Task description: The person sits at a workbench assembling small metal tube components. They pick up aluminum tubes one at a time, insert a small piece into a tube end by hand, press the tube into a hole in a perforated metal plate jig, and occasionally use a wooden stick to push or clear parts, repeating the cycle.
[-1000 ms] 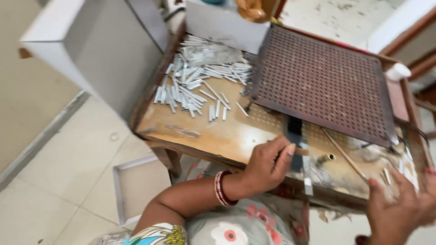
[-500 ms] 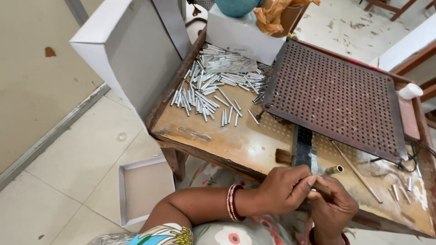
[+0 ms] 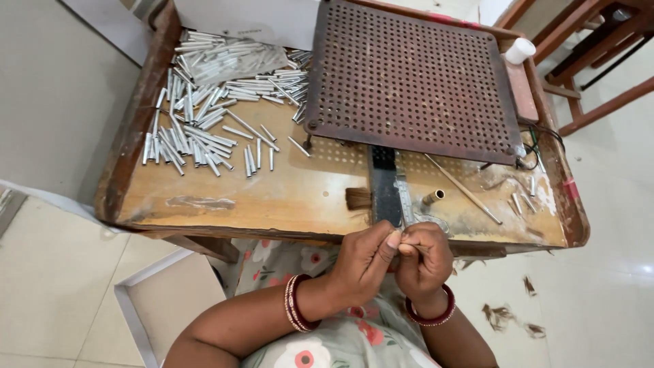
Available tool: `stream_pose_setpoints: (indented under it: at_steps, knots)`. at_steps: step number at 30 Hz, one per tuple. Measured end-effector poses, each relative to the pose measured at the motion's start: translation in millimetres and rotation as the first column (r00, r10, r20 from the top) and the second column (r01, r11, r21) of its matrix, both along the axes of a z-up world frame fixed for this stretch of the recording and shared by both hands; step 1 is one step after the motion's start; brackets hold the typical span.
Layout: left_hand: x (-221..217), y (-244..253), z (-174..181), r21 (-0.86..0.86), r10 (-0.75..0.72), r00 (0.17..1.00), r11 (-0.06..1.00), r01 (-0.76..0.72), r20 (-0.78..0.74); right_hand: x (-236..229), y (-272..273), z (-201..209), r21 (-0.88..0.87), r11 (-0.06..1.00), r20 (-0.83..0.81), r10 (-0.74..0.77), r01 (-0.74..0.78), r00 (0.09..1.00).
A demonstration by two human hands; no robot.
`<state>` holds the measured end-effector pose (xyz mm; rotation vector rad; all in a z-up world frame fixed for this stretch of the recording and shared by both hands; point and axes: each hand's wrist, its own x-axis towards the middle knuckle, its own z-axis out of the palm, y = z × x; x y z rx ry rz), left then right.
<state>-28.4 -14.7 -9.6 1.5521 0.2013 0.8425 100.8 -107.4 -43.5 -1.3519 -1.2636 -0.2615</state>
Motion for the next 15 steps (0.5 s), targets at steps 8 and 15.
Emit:
stream_pose_setpoints:
  at_steps: [8,15]
  knots:
    - [-30.5,71.9,10.2,0.428,0.390,0.921,0.834,-0.349,-0.009,63.5,-16.6,-1.1,0.047,0.985,0.003,-0.164,0.163,0.987]
    - [-85.1,174.5,32.3,0.674,0.779,0.621,0.505,-0.539,-0.088,117.1,-19.5,-23.6,0.040,0.946,-0.059,-0.318,0.321,0.946]
